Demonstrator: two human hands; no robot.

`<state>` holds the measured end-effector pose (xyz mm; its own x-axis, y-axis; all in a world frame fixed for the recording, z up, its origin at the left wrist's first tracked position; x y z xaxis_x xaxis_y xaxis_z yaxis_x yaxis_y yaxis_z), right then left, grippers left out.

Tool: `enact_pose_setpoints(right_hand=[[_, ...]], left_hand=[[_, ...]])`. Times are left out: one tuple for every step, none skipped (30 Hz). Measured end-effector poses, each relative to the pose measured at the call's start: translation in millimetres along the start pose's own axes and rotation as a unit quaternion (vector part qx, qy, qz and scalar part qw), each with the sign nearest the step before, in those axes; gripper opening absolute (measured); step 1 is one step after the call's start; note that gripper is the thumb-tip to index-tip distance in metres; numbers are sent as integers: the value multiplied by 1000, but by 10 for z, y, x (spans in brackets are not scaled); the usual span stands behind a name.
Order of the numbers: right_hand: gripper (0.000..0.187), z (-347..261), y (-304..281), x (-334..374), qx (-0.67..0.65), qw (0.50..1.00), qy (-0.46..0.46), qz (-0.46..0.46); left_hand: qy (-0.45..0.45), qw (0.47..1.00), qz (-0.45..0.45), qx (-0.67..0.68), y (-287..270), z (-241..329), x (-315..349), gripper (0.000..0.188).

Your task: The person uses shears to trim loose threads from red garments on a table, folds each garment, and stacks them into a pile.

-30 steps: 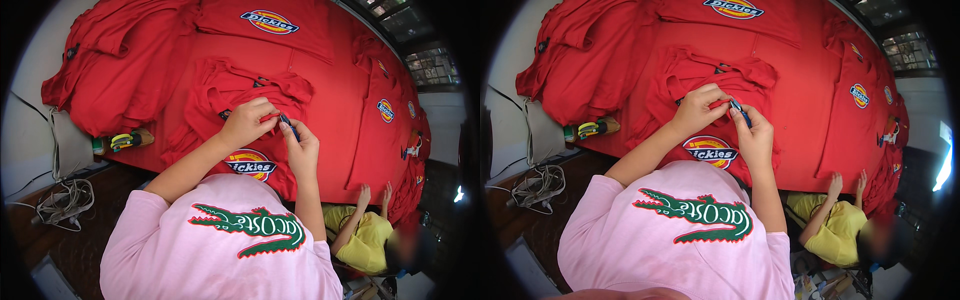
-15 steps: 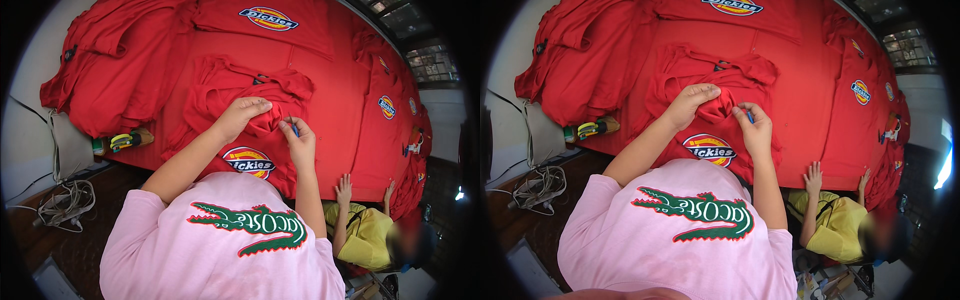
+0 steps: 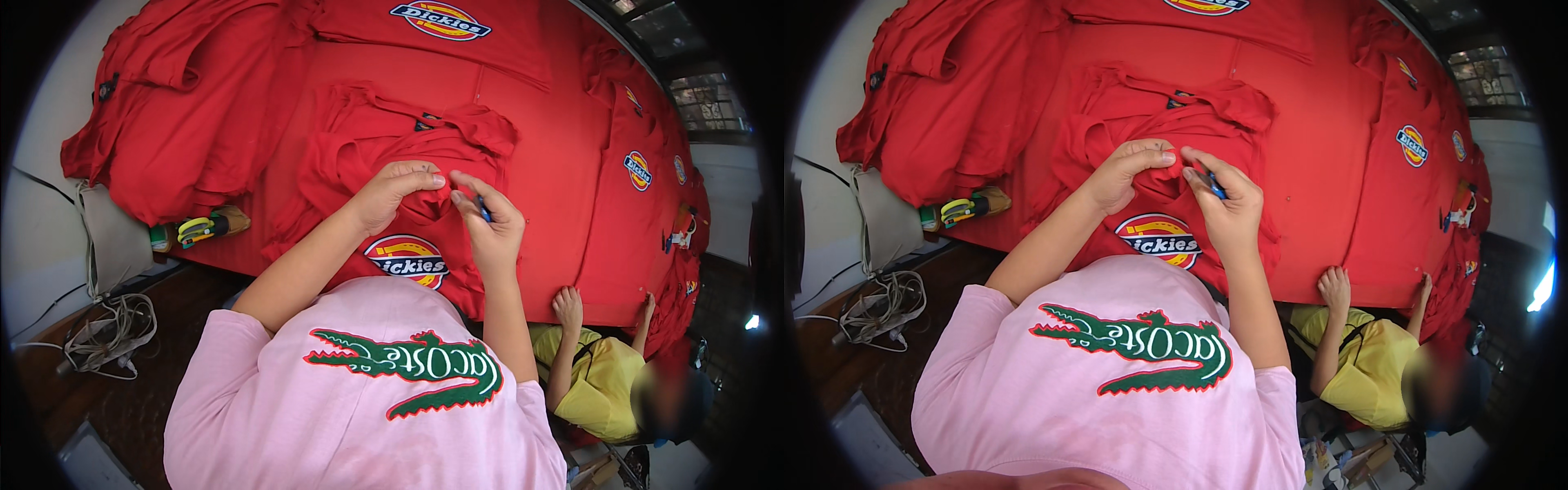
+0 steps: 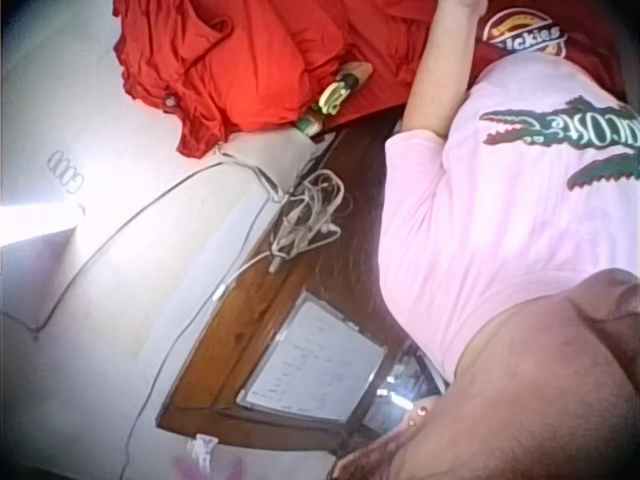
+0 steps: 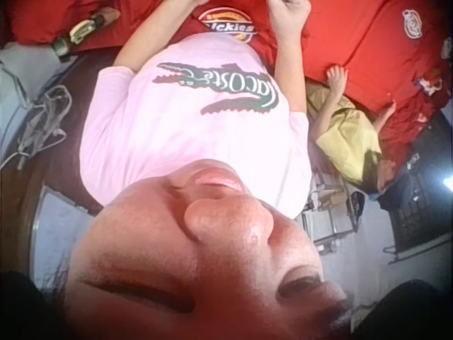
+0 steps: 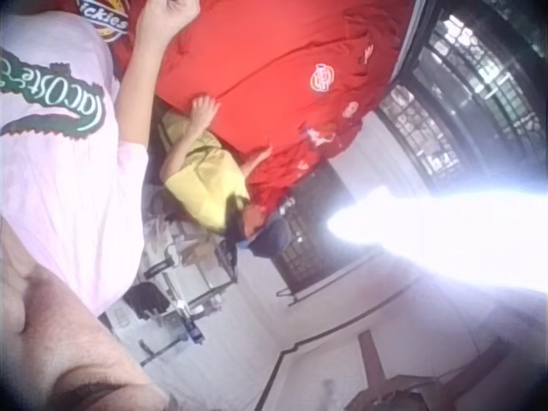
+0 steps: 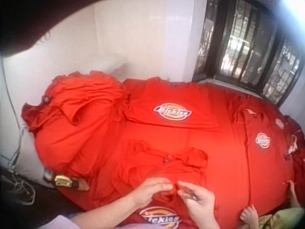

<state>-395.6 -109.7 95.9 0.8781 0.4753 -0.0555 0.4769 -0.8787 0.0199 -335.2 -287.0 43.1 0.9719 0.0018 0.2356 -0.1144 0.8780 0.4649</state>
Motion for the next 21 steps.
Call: enact_pose_setpoints(right_hand=[[14, 42, 41, -22, -17, 1000, -17, -2], [15, 64, 29, -50, -2, 1000, -10, -10], [13, 36, 0, -51, -49, 998, 14, -49], [11, -30, -31, -32, -95, 991, 37, -87], [8, -76, -74, -9, -142, 980, 61, -124], [7, -25, -163, 16, -297, 941, 82, -140], [10, -8, -231, -40, -385, 906, 50, -166], [13, 12, -297, -146, -470, 862, 17, -191], [14, 47, -355, -208, -458, 871, 21, -174], [16, 85, -411, -270, -447, 881, 26, -157], [20, 76, -424, -339, -435, 889, 32, -140], [21, 70, -410, -304, -345, 932, 83, -77], [25, 49, -377, -268, -250, 959, 133, -13], [39, -109, -169, -243, -159, 981, 108, -25], [44, 50, -150, -249, -86, 993, 63, -53], [41, 303, -207, -246, 28, 998, 24, -54], [39, 484, -258, -269, 140, 988, -17, -62], [37, 456, -306, -321, 193, 978, -78, -10], [34, 400, -363, -382, 243, 959, -138, 41], [32, 336, -440, -488, 286, 932, -200, 94], [29, 320, -585, -611, 238, 940, -203, 135]], left_hand=[[-5, 1000, -4, 7, -18, -21, -7, 14], [-9, 1000, -8, 16, -39, -32, -21, 13], [-10, 999, -7, 33, -65, -41, -42, 13], [-11, 999, -7, 50, -93, -49, -66, 12], [-12, 998, -7, 67, -95, -34, -79, 12], [-24, 996, 3, 89, -92, -16, -81, 13], [-36, 993, 13, 111, -84, 17, -81, 13], [-48, 990, 23, 133, -69, 41, -80, 13], [-45, 989, 19, 137, -70, 30, -80, 12], [-43, 989, 15, 142, -75, 10, -84, 12], [-39, 988, 10, 146, -83, 0, -99, 12], [-41, 990, 17, 136, -91, -6, -118, 11], [-43, 991, 24, 125, -96, -11, -143, 11], [-47, 992, 33, 114, -102, -22, -157, 13], [-24, 999, -3, 37, -38, 67, -164, 14], [1, 998, -40, -40, 37, 190, -174, 15], [28, 990, -71, -117, 57, 265, -180, 17], [153, 912, -40, -378, -46, 228, -255, 24], [144, 837, -7, -527, -219, 110, -321, 27], [130, 735, 29, -664, -450, 10, -388, 31], [105, 612, 62, -781, -685, -31, -410, 34]])
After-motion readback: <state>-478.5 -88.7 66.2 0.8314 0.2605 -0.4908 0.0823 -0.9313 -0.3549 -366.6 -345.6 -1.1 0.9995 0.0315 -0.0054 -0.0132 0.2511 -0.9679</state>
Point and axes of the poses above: each hand's wrist, its own x-axis away from the middle knuckle, its own y-axis out of the palm, z = x × y, the point moved 1 cm from there along -x, towards the middle knuckle, and after that the axes turned 12 degrees about -x, right-handed, at the moved point
